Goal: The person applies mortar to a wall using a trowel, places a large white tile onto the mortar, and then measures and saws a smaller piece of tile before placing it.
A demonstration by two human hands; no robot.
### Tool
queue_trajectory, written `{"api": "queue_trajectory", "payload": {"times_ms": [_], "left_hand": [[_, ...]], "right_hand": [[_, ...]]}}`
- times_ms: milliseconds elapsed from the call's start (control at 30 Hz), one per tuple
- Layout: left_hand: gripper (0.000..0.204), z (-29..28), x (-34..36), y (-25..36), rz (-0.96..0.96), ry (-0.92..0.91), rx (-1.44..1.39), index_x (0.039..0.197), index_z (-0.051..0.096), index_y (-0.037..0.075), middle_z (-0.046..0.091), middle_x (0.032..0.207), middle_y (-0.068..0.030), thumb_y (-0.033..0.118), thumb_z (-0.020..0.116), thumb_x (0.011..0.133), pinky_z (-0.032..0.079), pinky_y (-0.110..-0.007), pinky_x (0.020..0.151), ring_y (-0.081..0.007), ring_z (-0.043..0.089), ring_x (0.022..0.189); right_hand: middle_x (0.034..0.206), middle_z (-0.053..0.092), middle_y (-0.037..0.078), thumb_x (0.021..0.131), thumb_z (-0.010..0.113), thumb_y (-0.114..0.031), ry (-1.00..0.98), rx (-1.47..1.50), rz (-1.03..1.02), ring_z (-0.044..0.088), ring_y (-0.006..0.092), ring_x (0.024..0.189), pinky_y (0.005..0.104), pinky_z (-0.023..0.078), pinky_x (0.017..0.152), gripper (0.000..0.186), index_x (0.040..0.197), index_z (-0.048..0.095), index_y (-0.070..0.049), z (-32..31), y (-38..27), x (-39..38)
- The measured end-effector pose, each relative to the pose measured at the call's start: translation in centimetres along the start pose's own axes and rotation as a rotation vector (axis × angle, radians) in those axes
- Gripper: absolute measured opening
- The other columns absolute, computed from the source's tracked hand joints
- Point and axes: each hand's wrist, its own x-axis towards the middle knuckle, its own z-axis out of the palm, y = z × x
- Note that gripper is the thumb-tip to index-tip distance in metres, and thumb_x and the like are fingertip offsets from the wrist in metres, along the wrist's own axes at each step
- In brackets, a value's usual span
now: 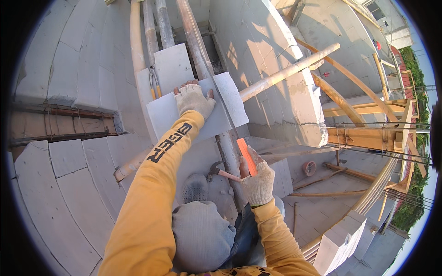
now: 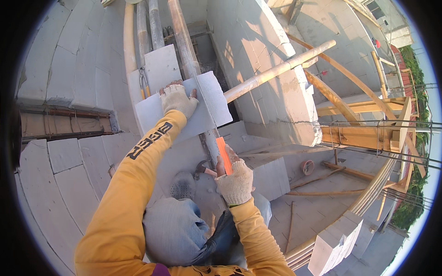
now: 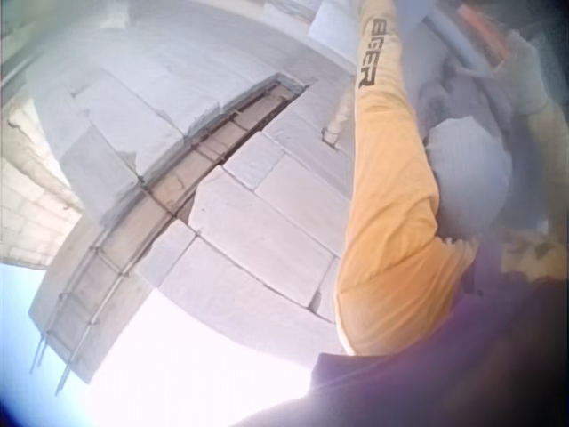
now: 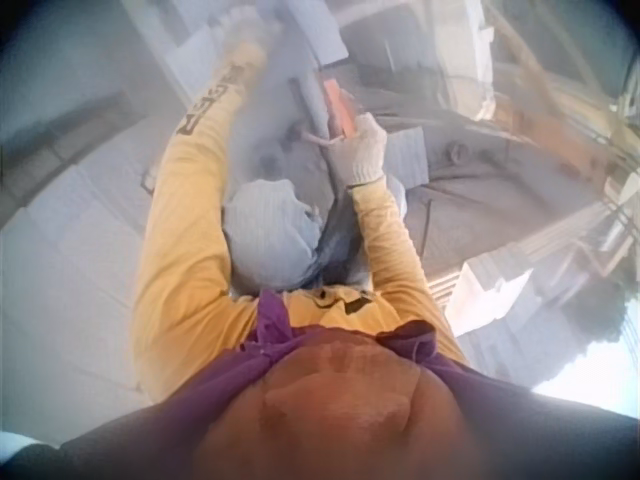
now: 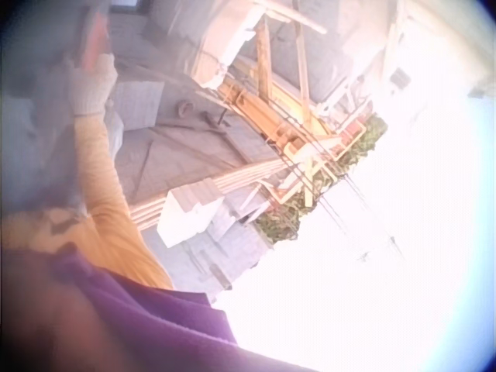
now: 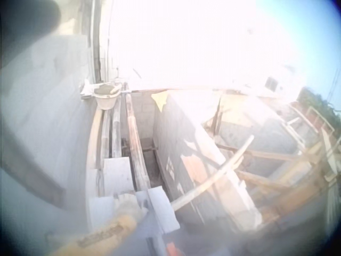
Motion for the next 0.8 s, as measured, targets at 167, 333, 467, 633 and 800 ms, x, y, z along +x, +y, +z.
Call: {"api": "queue_trajectory", "payload": {"times_ms": [167,333,467,633,800], "left_hand": [[0.071,0.7,-0.5,1.1,0.108,0.006,0.016,0.144,0.048,-0.001,0.051,0.148,-0.0186,0.051,0.053,0.096,0.020,-0.052,0.124,-0.0320,0.041,0.144],[0.073,0.4,-0.2,2.3,0.135,-0.084,0.004,0.145,0.048,-0.001,0.051,0.148,-0.0190,0.051,0.055,0.095,0.019,-0.050,0.124,-0.0322,0.041,0.144],[0.074,0.7,-0.1,2.1,0.094,-0.085,0.037,0.148,0.046,-0.001,0.049,0.151,-0.0203,0.053,0.051,0.097,0.017,-0.048,0.125,-0.0314,0.041,0.145],[0.073,-0.2,0.1,2.5,0.108,-0.103,0.045,0.147,0.047,-0.002,0.050,0.149,-0.0207,0.052,0.051,0.099,0.018,-0.048,0.125,-0.0317,0.040,0.145],[0.074,0.3,-0.4,3.3,0.137,-0.123,0.044,0.147,0.047,-0.001,0.051,0.149,-0.0194,0.054,0.049,0.098,0.015,-0.050,0.126,-0.0311,0.041,0.145]], "right_hand": [[0.107,0.073,0.024,0.093,0.069,-0.010,-0.005,0.039,0.179,0.075,0.0324,0.097,0.0363,0.058,0.084,0.036,0.125,0.066,0.005,-0.7,-2.0,-2.9],[0.100,0.073,0.024,0.095,0.068,-0.021,-0.062,-0.014,0.198,0.075,0.0352,0.087,0.0394,0.059,0.078,0.044,0.130,0.063,0.004,-1.6,-2.5,-1.6],[0.095,0.073,0.023,0.094,0.068,-0.026,-0.109,-0.073,0.143,0.073,0.0378,0.081,0.0416,0.059,0.074,0.049,0.133,0.060,0.003,-3.2,-4.2,0.3],[0.098,0.073,0.024,0.094,0.067,-0.025,-0.124,-0.057,0.116,0.073,0.0393,0.086,0.0409,0.059,0.076,0.046,0.131,0.061,0.002,-6.8,-5.3,-4.3],[0.110,0.072,0.025,0.093,0.068,-0.022,-0.240,-0.108,0.333,0.072,0.0394,0.096,0.0408,0.059,0.080,0.043,0.129,0.064,0.001,-2.3,-4.8,3.5]]}}
